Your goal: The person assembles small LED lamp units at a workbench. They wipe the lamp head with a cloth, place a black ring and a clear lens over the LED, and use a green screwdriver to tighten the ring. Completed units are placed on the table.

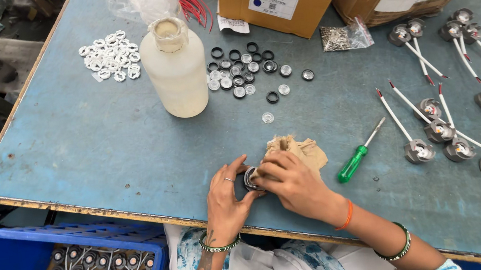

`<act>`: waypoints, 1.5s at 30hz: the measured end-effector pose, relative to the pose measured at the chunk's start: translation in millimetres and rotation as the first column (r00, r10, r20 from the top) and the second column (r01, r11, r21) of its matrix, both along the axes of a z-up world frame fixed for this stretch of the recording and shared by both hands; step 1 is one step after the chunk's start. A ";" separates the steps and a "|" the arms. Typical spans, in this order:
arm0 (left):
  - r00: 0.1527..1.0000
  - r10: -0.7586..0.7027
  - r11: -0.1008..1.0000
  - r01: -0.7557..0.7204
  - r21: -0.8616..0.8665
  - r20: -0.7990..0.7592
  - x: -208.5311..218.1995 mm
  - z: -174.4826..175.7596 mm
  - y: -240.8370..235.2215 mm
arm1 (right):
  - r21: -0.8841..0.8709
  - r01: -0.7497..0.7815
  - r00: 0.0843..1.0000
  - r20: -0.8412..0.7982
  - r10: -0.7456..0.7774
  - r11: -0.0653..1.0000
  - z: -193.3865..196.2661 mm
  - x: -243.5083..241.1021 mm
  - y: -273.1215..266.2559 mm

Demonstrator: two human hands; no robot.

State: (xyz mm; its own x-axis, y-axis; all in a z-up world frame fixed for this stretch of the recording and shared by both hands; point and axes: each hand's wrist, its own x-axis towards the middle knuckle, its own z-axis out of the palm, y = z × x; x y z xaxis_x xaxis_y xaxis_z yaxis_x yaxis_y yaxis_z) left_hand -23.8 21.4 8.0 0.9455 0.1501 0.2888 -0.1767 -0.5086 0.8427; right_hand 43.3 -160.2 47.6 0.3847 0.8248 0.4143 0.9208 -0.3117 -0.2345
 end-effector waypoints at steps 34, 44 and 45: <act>0.998 -0.064 0.974 0.067 0.218 -0.021 20.6 -3.6 -36.6 | -0.053 0.077 0.991 -0.108 -0.082 0.996 -4.1 21.4 -32.6; 0.998 -0.065 0.973 0.059 0.225 0.017 21.3 -2.7 -37.7 | 0.045 0.126 0.988 -0.096 -0.121 0.991 -3.6 28.1 -36.1; 0.998 -0.064 0.973 0.058 0.224 0.019 21.6 -2.6 -37.4 | 0.098 0.113 0.992 -0.064 -0.107 0.989 -3.4 28.4 -37.6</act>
State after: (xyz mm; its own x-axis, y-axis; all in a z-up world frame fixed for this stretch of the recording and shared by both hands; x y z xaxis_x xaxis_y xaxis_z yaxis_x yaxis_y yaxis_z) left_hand -2.2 -16.0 5.4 0.9426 0.0217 0.3333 -0.2334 -0.6711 0.7037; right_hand 71.7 -197.8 44.3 0.4966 0.7312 0.4676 0.8661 -0.3823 -0.3220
